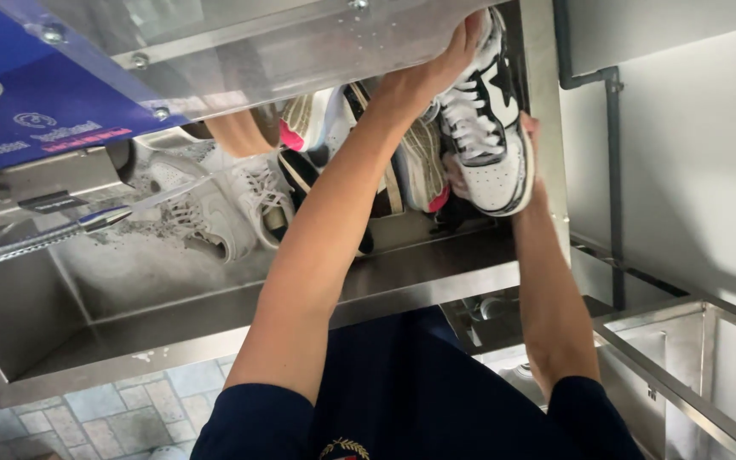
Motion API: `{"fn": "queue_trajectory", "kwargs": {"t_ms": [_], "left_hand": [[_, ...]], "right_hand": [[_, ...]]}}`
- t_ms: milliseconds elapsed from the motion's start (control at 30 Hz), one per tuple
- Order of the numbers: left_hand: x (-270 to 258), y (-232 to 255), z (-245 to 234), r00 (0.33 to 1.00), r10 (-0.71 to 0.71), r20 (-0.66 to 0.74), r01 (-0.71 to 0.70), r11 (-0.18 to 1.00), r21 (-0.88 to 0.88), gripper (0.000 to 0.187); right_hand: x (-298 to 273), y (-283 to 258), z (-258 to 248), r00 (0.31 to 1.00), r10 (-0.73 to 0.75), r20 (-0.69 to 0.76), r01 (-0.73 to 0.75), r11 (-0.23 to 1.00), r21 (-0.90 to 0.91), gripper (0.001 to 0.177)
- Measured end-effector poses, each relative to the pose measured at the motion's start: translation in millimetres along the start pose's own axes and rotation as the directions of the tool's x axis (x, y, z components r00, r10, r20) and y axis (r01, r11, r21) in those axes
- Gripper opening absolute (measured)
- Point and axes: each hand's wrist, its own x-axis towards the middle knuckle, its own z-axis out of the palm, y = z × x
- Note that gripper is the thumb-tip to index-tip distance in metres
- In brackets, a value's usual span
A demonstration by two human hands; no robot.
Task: Wash several pairs of sneakers using a specialized shoe washing station with integrated brushes and sprayers.
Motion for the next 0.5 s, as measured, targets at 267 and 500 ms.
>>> {"fn": "queue_trajectory", "kwargs": {"t_ms": [267, 500], "left_hand": [[-14, 37, 28, 0.906, 0.301, 0.298, -0.289, 0.954, -0.083, 0.050], [-11, 37, 27, 0.788, 0.386, 0.480, -0.241, 0.910, -0.336, 0.057]], "right_hand": [[0, 39, -17, 0.940, -0.005, 0.341, -0.089, 0.962, 0.259, 0.108], [21, 96, -82, 0.969, -0.171, -0.180, 0.179, 0.983, 0.029, 0.095]]}}
